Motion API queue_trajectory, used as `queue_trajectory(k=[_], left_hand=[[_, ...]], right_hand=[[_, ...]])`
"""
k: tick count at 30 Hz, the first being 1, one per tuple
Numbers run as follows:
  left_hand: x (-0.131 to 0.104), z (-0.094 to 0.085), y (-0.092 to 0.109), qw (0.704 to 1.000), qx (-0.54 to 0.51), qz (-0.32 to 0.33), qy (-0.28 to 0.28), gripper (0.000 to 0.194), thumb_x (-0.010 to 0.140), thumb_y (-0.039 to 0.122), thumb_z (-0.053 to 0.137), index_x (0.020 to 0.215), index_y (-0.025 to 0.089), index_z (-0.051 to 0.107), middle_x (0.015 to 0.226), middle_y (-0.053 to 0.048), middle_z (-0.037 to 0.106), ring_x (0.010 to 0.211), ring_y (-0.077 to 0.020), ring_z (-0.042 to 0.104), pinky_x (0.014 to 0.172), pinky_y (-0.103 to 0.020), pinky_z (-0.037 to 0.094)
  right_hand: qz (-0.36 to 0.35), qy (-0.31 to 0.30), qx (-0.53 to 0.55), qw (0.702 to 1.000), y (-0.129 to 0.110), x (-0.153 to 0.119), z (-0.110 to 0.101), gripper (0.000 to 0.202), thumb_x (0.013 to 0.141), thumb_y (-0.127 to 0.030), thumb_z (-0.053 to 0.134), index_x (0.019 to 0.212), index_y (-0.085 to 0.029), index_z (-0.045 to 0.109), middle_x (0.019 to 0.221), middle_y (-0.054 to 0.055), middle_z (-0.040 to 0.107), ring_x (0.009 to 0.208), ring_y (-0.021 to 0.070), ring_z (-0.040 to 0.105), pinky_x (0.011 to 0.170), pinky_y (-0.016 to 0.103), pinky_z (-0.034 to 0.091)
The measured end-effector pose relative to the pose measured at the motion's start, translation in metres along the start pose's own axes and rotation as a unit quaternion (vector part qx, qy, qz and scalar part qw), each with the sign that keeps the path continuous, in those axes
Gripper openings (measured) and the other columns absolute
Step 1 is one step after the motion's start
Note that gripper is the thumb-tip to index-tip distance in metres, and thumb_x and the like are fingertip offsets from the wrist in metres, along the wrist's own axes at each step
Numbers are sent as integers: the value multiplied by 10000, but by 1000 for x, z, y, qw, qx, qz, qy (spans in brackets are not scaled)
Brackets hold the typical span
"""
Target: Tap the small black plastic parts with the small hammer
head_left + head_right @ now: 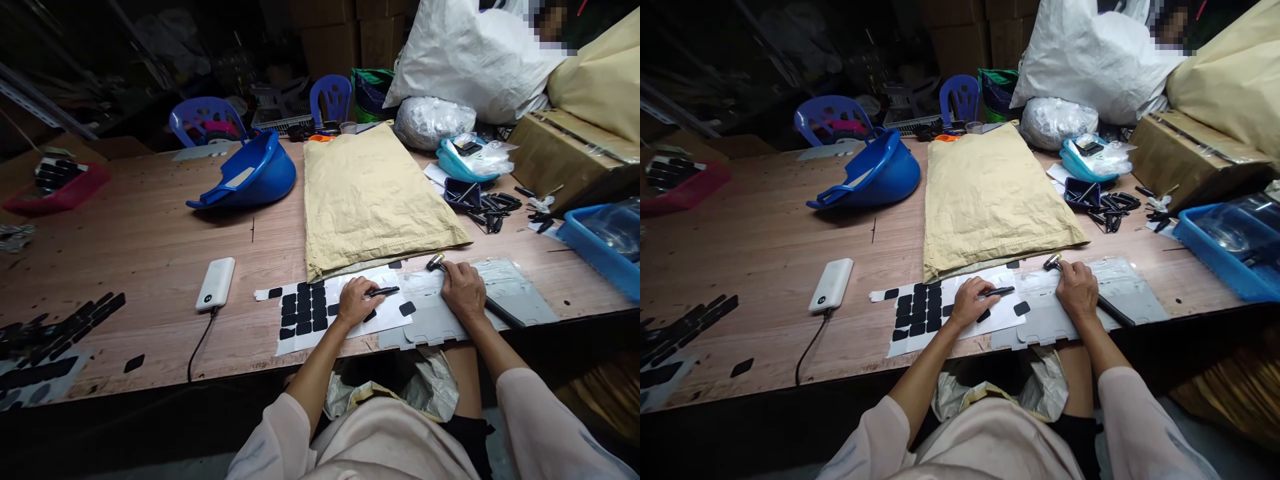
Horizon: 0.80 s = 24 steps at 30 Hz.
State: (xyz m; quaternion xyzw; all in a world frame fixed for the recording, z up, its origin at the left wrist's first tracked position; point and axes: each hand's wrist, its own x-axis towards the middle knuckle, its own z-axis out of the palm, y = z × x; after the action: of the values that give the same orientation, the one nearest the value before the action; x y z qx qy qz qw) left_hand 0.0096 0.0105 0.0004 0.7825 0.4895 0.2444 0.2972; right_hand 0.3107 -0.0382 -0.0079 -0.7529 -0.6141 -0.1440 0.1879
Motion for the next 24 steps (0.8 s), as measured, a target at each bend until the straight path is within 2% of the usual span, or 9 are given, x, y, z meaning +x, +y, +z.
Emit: queue_trajectory(k=[3,10,21,24], left_hand=[[0,-1,-1,1000,-1,-1,-2,121,837,263,857,934,249,785,897,-9,716,904,-212,634,847,-344,466],[-1,0,-1,1000,-3,2,6,110,832,243,855,913,247,780,888,-5,710,875,-205,633,838,-339,467],[-2,-2,1,1000,-2,2,12,112,824,220,845,911,244,779,851,0,682,877,-206,624,831,-335,464],[-2,-2,1,1000,-3,2,13,116,822,225,847,913,243,779,849,0,682,874,-206,623,831,-337,466]], right_hand=[[2,2,-5,1000,-1,1,-1,311,953,-229,527,1178,-192,738,964,108,615,873,230,454,720,355,280],[9,-1,-5,1000,-2,0,0,315,910,-216,565,1176,-191,732,970,108,602,887,234,445,723,355,279],[18,-10,-5,1000,-3,0,-1,290,970,-232,527,1171,-184,731,1010,120,619,890,235,453,718,355,274],[17,-8,-6,1000,-3,0,0,296,933,-218,556,1172,-183,726,1001,118,612,894,237,447,722,354,282]])
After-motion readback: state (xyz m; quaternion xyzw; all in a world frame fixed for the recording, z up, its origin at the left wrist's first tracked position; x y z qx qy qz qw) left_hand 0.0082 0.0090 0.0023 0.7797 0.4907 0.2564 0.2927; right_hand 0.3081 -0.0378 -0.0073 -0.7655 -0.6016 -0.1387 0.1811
